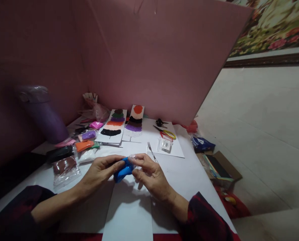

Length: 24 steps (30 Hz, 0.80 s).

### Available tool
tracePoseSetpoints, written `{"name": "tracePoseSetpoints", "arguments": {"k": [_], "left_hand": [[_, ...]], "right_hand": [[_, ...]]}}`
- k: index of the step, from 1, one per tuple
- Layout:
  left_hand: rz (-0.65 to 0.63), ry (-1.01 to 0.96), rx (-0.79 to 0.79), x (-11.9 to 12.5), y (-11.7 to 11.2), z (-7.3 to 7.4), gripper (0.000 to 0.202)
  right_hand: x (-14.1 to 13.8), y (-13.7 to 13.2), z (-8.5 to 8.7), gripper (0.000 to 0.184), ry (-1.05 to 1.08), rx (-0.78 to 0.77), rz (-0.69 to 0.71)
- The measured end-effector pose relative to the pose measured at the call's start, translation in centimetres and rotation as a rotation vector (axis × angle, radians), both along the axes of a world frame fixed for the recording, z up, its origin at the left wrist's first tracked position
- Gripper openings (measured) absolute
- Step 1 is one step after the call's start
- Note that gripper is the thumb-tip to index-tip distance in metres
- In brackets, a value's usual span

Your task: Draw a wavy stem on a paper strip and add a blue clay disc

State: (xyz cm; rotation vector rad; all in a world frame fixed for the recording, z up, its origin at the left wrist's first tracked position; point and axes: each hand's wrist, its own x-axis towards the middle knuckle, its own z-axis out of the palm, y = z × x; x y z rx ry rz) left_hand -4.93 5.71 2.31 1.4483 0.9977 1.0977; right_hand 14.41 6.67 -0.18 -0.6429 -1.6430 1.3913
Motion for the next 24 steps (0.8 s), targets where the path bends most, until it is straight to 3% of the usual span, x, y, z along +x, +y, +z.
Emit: {"name": "tracePoseSetpoints", "arguments": {"k": [8, 14, 24], "left_hand": [[-0.009, 0.055, 0.009, 0.06, -0.25, 0.14, 0.033], [-0.011, 0.066, 0.026, -0.01, -0.22, 0.26, 0.034], [0.0, 0.035, 0.064, -0.11, -0.24, 0.51, 0.028]], "right_hand": [[0.25, -0.04, 0.58, 0.02, -0.016, 0.027, -0.008], [0.18, -0.12, 0.08, 0.032, -0.01, 0.096, -0.044], [-0.02, 0.04, -0.03, 0.027, 0.003, -0.017, 0.07]]}}
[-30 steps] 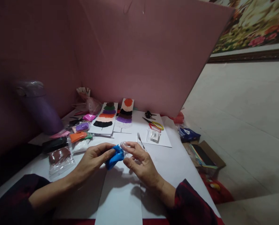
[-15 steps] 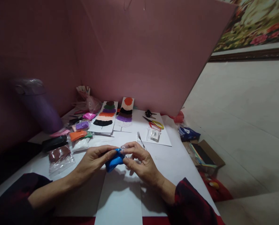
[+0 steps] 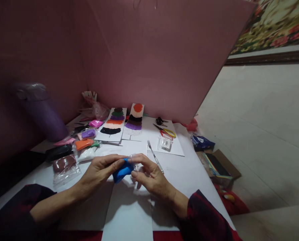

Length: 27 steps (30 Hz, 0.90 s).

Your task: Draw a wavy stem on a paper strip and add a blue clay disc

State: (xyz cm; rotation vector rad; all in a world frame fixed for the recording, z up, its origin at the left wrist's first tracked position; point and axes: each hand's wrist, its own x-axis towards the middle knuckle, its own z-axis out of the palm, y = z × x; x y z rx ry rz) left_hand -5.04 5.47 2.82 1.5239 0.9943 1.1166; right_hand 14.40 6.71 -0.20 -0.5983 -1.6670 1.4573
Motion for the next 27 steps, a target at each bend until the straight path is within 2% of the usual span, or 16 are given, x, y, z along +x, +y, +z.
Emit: {"name": "tracePoseSetpoints", "arguments": {"k": [3, 9, 16, 22, 27], "left_hand": [[0.007, -0.012, 0.01, 0.1, -0.04, -0.03, 0.026], [-0.004, 0.01, -0.026, 0.04, -0.06, -0.2, 0.032], [-0.004, -0.001, -0.025, -0.05, -0.07, -0.2, 0.033], [0.016, 0.001, -0.04, 0.15, -0.21, -0.1, 0.034], [0.014, 0.038, -0.053, 0.01, -0.05, -0.06, 0.036]], "right_hand": [[0.07, 0.12, 0.17, 0.026, 0.006, 0.013, 0.005], [0.1, 0.1, 0.12, 0.031, 0.06, 0.033, -0.08], [0.42, 0.24, 0.0, 0.031, 0.022, -0.011, 0.033], [0.55, 0.17, 0.63, 0.022, -0.026, 0.053, 0.016], [0.58, -0.06, 0.41, 0.033, -0.052, 0.084, -0.055]]}}
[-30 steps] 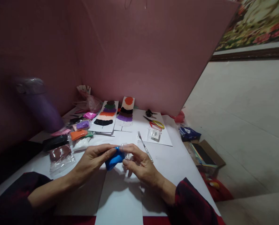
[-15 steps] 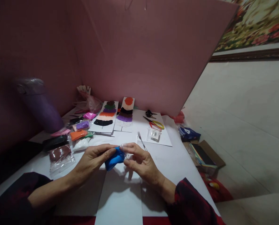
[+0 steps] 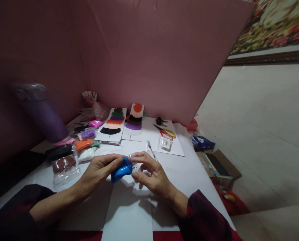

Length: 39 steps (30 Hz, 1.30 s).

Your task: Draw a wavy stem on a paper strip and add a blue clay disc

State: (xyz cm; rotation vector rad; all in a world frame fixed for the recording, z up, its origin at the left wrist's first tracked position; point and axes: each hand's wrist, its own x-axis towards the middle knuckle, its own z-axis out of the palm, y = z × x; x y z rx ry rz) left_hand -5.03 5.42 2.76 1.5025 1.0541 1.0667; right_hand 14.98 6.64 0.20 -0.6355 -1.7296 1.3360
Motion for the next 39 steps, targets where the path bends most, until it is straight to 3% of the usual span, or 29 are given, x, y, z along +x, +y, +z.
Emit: {"name": "tracePoseSetpoints", "arguments": {"k": [5, 20, 24, 28, 30, 39], "left_hand": [[0.012, 0.018, 0.037, -0.2, 0.2, -0.2, 0.034], [0.065, 0.008, 0.099, 0.2, -0.1, -0.6, 0.022], [0.054, -0.017, 0.003, 0.1, 0.3, -0.3, 0.022], [-0.153, -0.157, -0.193, -0.1, 0.8, -0.5, 0.045], [-0.21, -0.218, -0.251, -0.1, 0.8, -0.6, 0.047], [-0.125, -0.209, -0.298, 0.1, 0.5, -0.1, 0.036]], "right_hand": [[-0.3, -0.4, 0.2, 0.042, -0.097, 0.116, -0.017], [-1.0, -0.6, 1.1, 0.021, -0.115, 0.169, -0.054], [-1.1, -0.6, 0.9, 0.016, -0.101, 0.156, -0.121], [-1.1, -0.6, 0.6, 0.012, -0.098, 0.129, -0.243], [-1.0, -0.5, 0.6, 0.015, -0.1, 0.117, -0.268], [-0.9, -0.3, 0.4, 0.028, -0.151, 0.279, -0.292]]}}
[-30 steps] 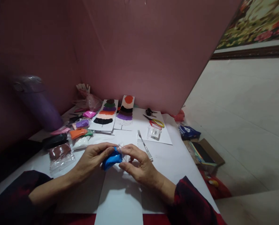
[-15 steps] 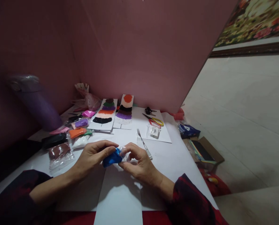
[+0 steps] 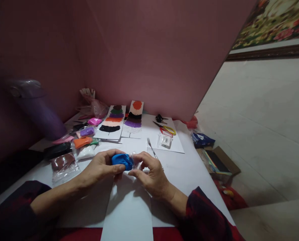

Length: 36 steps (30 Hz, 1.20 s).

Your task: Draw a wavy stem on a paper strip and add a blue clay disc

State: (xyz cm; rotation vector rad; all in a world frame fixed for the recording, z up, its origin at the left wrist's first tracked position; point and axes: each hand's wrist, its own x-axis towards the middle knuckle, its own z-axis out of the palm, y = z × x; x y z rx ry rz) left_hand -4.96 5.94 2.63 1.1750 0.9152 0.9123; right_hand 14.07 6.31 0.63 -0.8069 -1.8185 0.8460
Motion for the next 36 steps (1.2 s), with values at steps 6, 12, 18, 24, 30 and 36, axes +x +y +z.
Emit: {"name": "tracePoseSetpoints", "arguments": {"k": [6, 12, 18, 24, 30, 36], "left_hand": [[0.041, 0.012, -0.019, 0.2, 0.0, -0.3, 0.036], [0.031, -0.03, -0.045, 0.4, 0.0, -0.8, 0.037], [-0.006, 0.0, -0.025, 0.2, 0.3, -0.5, 0.038], [-0.04, -0.021, -0.011, 0.0, 0.6, -0.6, 0.044], [-0.06, -0.035, -0.062, 0.0, 0.2, -1.0, 0.041], [-0.069, -0.062, -0.093, 0.2, 0.1, -1.0, 0.041]], "right_hand": [[-0.1, 0.0, 0.3, 0.012, -0.052, 0.017, 0.059], [-0.1, -0.2, 1.0, 0.014, -0.095, -0.087, 0.069], [-0.2, -0.2, 0.5, 0.011, -0.048, -0.168, 0.012], [0.0, 0.5, -1.1, 0.032, 0.129, -0.3, 0.062], [0.2, 0.7, -1.4, 0.032, 0.263, -0.469, 0.248], [0.4, 0.5, -0.9, 0.025, 0.243, -0.499, 0.313]]}}
